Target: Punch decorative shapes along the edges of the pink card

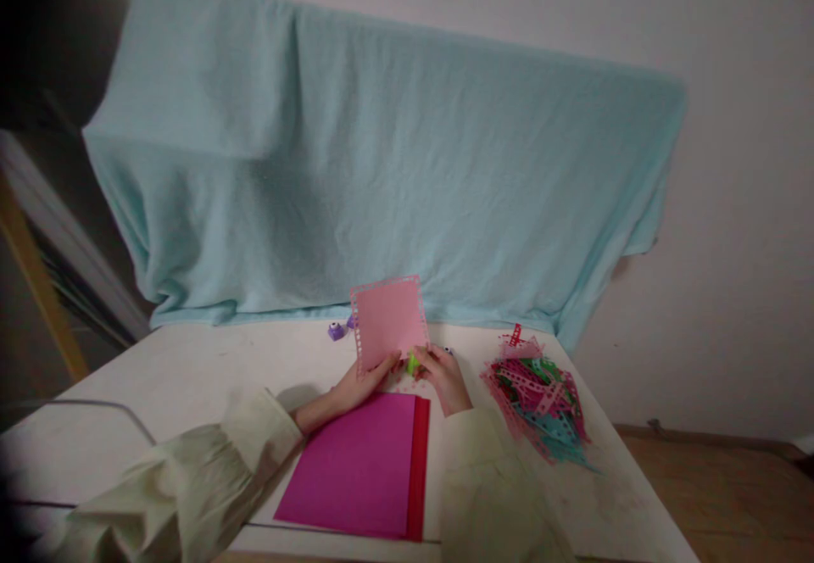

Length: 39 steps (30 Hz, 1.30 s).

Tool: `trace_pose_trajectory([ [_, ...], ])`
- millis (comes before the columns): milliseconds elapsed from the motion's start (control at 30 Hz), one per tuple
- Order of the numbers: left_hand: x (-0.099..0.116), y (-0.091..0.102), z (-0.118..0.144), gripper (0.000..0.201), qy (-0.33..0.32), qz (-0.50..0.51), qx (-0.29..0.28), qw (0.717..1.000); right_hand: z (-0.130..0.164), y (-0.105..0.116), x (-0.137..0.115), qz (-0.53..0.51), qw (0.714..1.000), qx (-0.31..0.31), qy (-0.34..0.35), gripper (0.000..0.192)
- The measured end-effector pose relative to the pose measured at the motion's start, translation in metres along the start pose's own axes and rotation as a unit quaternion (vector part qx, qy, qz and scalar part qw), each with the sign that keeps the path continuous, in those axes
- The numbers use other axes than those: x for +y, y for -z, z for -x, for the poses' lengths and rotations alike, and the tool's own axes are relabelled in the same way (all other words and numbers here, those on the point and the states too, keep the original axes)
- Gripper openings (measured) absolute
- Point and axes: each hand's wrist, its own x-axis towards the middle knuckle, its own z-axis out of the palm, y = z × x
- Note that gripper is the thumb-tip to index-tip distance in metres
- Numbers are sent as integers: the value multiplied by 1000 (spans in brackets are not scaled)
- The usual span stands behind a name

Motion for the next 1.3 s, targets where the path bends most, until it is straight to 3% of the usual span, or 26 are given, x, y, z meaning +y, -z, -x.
trace_pose_trajectory([
  [267, 7, 3, 1, 44, 21, 4, -10, 1000, 0, 5, -3, -4, 999, 42, 27, 26],
  [500, 6, 3, 1, 40, 30, 15, 3, 999, 0, 6, -1, -8, 999, 31, 23, 26],
  [967, 4, 0, -1, 40, -37, 46, 26, 998, 1, 4, -2, -17, 1000, 19, 5, 25],
  [1300, 0, -3, -2, 43, -19, 71, 33, 997, 1, 4, -3, -31, 999, 17, -24, 26],
])
